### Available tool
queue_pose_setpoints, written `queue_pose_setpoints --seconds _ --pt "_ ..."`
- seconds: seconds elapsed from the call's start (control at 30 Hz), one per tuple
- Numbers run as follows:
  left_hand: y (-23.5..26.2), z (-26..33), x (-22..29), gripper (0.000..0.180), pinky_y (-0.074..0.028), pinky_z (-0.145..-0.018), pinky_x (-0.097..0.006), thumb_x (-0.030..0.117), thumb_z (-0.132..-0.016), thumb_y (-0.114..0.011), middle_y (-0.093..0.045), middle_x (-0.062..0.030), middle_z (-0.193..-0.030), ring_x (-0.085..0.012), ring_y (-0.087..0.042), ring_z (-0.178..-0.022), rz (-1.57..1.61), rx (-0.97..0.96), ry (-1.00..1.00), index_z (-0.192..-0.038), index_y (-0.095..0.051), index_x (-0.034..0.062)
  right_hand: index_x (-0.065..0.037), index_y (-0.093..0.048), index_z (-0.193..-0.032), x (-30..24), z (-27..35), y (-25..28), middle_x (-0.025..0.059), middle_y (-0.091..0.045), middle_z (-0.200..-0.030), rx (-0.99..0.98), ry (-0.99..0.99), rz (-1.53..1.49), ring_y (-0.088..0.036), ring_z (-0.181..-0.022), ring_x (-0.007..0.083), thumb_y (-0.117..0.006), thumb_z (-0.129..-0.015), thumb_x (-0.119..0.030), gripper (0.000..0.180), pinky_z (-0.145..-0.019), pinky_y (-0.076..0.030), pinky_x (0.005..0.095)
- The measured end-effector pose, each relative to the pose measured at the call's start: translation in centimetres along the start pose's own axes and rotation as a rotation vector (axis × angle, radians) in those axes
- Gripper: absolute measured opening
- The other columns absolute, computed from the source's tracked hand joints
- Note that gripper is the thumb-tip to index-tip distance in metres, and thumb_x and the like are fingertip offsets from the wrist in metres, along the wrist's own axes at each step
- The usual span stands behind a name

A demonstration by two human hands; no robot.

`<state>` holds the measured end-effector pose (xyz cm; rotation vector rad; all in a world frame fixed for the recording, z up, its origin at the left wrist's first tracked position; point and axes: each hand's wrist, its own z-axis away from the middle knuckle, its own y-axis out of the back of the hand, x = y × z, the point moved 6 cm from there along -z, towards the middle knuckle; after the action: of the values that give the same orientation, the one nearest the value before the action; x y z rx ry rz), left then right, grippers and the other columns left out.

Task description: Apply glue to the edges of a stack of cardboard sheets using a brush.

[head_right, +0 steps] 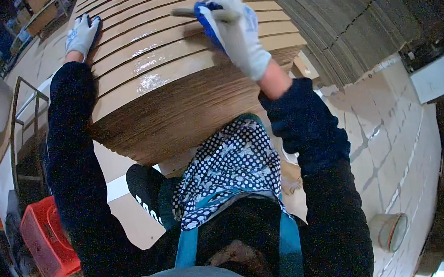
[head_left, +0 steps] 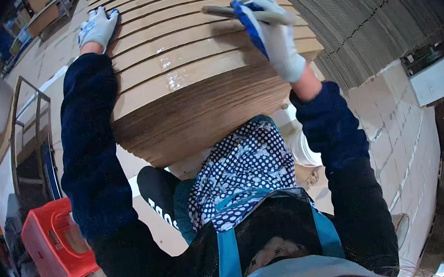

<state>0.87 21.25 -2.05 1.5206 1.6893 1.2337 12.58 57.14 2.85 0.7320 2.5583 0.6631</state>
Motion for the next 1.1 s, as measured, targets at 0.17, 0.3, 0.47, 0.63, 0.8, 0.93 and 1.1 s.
queue_pose_setpoints --seconds 0.17,0.3,0.47,0.63,0.8,0.93,1.1 --pt "-0.5 -0.4 0.0 0.06 -0.033 -0.097 -0.045 0.052 -0.085 -0.039 -0.041 -0.0148 -0.132 -0.0385 -0.041 -0.117 0.022 0.026 -0.026 -0.127 -0.043 0.0094 -0.008 -0.064 -0.082 -5.8 4.4 -2.6 0.0101 -0.058 -0.077 -0.021 0.067 -0.146 -0.056 -0.067 0.0272 -0.065 -0.071 -0.012 0.011 -0.06 -0.046 0.0361" --pt "-0.1 0.3 0.5 0.059 -0.033 -0.097 -0.045 0.05 -0.085 -0.04 -0.041 -0.0149 -0.132 -0.0377 -0.041 -0.117 0.027 0.027 -0.02 -0.127 -0.043 0.0091 -0.009 -0.064 -0.082 -11.0 5.1 0.1 0.0088 -0.059 -0.079 -0.318 0.071 -0.501 -0.058 -0.07 0.0243 -0.064 -0.074 -0.012 0.009 -0.063 -0.047 0.0335" --pt "0.2 0.2 0.0 0.059 -0.035 -0.094 -0.046 0.049 -0.083 -0.041 -0.042 -0.0123 -0.131 -0.0373 -0.043 -0.115 0.008 0.079 -0.004 -0.127 -0.044 0.0104 -0.009 -0.064 -0.08 -5.5 -3.1 -3.0 0.0095 -0.059 -0.075 -0.117 0.111 -0.317 -0.057 -0.064 0.0252 -0.059 -0.081 -0.013 0.006 -0.059 -0.046 0.0319" --pt "-0.1 -0.2 -0.2 0.059 -0.035 -0.095 -0.046 0.048 -0.083 -0.042 -0.043 -0.0126 -0.131 -0.0375 -0.042 -0.115 0.026 0.06 -0.007 -0.127 -0.044 0.0099 -0.008 -0.063 -0.079 -4.2 -3.5 -6.6 0.0096 -0.057 -0.071 -0.179 0.288 -0.299 -0.056 -0.065 0.0267 -0.063 -0.078 -0.013 0.006 -0.057 -0.046 0.0342" --pt "0.3 0.4 -0.4 0.06 -0.034 -0.096 -0.046 0.049 -0.083 -0.042 -0.043 -0.0134 -0.131 -0.0375 -0.042 -0.116 0.033 0.014 -0.002 -0.127 -0.044 0.0086 -0.004 -0.062 -0.082 -8.0 1.0 -0.6 0.0109 -0.06 -0.078 -0.552 0.194 -0.574 -0.059 -0.071 0.0232 -0.064 -0.077 -0.011 0.009 -0.063 -0.048 0.0314" --pt "0.8 0.7 0.1 0.06 -0.033 -0.096 -0.045 0.049 -0.083 -0.041 -0.042 -0.0141 -0.13 -0.038 -0.041 -0.116 0.032 0.029 -0.023 -0.127 -0.044 0.0074 -0.003 -0.062 -0.079 -1.1 -4.3 -0.8 0.0053 -0.061 -0.078 -0.263 -0.112 -0.873 -0.059 -0.074 0.0135 -0.057 -0.084 -0.012 0.013 -0.063 -0.048 0.0269" --pt "0.4 1.3 -0.9 0.061 -0.031 -0.099 -0.042 0.048 -0.085 -0.043 -0.042 -0.0185 -0.129 -0.0394 -0.04 -0.117 0.059 0.043 -0.024 -0.127 -0.042 0.0029 -0.004 -0.064 -0.087 14.6 -16.1 -7.7 0.0014 -0.06 -0.08 -0.191 -0.37 -0.445 -0.056 -0.071 0.0108 -0.056 -0.086 -0.024 0.022 -0.055 -0.047 0.0275"
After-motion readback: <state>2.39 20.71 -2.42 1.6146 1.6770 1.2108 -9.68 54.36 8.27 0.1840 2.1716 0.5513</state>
